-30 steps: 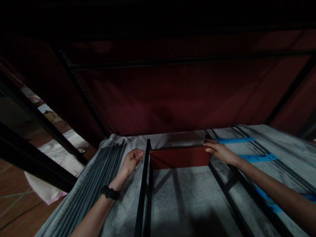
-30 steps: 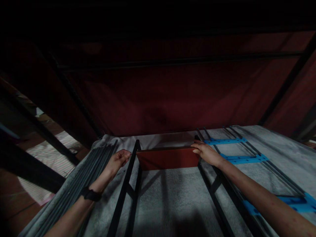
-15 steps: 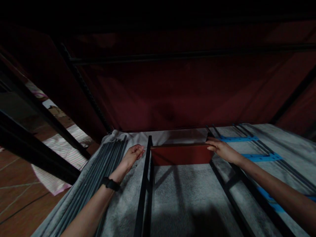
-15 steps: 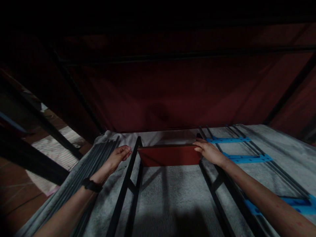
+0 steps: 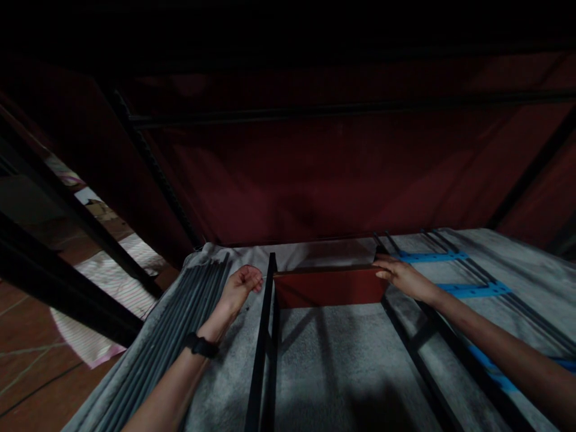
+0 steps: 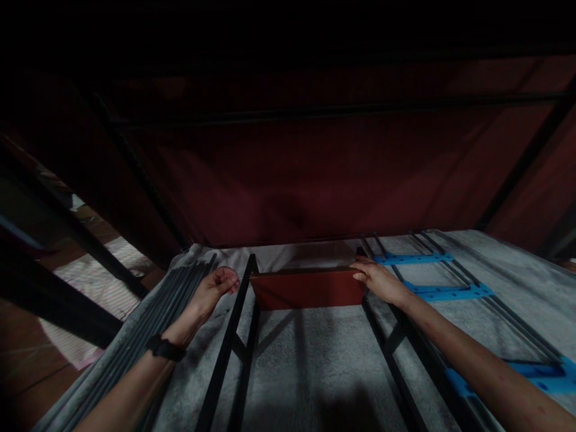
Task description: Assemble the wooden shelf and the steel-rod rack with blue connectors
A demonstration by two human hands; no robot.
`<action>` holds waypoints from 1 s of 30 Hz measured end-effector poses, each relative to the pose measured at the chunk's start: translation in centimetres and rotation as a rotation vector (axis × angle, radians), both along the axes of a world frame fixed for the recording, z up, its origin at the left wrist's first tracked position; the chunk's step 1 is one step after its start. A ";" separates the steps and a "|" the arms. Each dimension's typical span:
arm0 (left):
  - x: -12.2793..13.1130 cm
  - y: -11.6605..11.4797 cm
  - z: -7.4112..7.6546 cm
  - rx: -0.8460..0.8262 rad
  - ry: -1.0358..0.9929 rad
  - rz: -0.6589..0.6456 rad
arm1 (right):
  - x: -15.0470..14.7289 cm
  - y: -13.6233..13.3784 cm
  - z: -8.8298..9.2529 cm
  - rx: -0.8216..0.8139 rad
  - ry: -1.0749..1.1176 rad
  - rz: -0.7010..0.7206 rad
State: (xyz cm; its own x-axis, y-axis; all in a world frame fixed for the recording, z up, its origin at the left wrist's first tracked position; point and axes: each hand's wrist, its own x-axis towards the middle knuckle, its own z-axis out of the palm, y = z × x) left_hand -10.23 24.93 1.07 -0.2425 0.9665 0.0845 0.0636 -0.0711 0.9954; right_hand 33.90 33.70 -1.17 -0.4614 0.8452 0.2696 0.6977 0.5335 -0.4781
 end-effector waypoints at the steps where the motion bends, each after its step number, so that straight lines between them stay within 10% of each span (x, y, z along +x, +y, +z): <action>1: 0.0 -0.1 0.0 0.007 -0.008 0.020 | 0.0 0.0 0.0 0.000 -0.001 -0.006; 30: 0.7 -0.3 -0.2 -0.012 -0.062 -0.067 | -0.4 0.0 0.1 0.161 -0.133 -0.032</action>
State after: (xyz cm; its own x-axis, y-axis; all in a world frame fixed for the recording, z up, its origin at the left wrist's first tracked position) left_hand -9.51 24.64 0.83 -0.1816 0.9816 0.0595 -0.0030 -0.0611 0.9981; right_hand 33.48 33.71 -1.12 -0.4758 0.8108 0.3409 0.7666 0.5723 -0.2912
